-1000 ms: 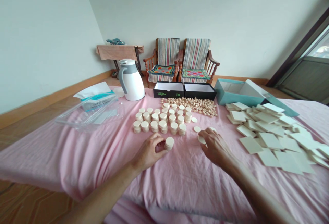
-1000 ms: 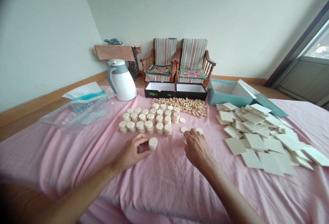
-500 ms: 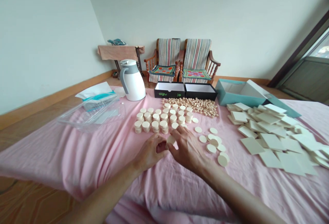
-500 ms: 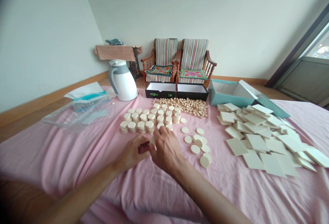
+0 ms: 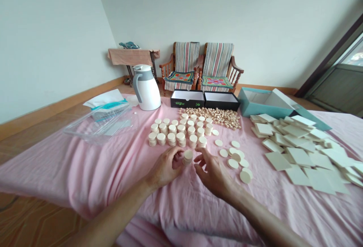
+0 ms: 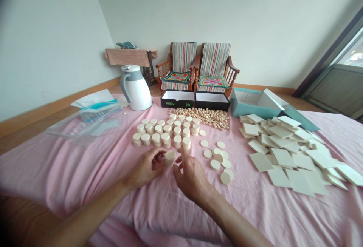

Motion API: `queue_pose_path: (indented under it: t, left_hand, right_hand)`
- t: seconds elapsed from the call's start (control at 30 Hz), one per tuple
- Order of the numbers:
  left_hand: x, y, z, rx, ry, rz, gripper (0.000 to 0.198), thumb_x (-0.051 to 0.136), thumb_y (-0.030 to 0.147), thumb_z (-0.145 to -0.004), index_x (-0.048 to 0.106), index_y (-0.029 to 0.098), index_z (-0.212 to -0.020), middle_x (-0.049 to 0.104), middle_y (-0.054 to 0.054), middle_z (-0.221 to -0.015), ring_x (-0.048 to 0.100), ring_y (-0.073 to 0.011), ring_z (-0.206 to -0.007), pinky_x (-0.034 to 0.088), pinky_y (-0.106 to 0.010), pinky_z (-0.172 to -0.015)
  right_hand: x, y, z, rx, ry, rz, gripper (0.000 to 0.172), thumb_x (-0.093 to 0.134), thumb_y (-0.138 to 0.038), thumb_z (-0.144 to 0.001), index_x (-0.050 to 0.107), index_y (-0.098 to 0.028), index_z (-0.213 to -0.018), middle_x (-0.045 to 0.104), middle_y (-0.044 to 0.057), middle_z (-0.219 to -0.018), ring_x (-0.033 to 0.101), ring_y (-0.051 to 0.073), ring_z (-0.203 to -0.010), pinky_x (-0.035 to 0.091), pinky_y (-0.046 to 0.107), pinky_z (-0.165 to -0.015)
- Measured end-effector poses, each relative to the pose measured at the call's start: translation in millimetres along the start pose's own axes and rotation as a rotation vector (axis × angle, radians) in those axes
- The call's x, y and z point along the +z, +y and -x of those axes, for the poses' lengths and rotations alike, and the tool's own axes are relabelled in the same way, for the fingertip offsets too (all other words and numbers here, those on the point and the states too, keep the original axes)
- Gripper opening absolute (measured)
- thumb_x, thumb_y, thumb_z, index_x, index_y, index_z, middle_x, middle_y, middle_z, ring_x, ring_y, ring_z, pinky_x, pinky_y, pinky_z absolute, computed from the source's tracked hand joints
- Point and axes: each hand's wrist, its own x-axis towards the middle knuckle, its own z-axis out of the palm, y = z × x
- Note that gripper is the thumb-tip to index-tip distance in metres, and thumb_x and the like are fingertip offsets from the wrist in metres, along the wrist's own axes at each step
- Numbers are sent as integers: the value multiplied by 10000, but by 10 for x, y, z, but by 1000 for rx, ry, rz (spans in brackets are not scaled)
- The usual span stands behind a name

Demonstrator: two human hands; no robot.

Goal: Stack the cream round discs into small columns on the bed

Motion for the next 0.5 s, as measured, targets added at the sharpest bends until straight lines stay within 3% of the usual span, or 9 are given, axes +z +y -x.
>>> queue_pose_path:
  t: [0.17, 0.33, 0.5]
  left_hand:
    - [4, -58, 34, -20, 28, -6, 386, 476, 39, -702, 539, 188, -1052, 647, -31, -902, 608, -149, -804, 478, -257, -725]
    - [-20, -61, 47, -37, 46, 9, 295, 436, 45, -735, 560, 189, -961, 680, -27, -886, 644, -150, -828, 490, -252, -751]
    - [-22, -71, 41, -54, 60, 28, 263, 423, 41, -733, 551, 196, -902, 689, -4, -852, 653, -138, -805, 494, -234, -745]
  right_hand:
    - [48, -38, 83, 156, -75, -177, 566, 456, -112, -736, 360, -156, -1291, 678, 90, -1018, 633, 136, -683, 488, 277, -638]
    - [64, -132, 99, 299, -147, -376, 631, 418, -109, -733, 278, -172, -1344, 583, 135, -1216, 610, 79, -498, 495, 233, -491]
    - [157, -161, 112, 241, -133, -413, 578, 413, -102, -740, 327, -234, -1296, 541, 111, -1271, 573, 46, -448, 468, 203, -423]
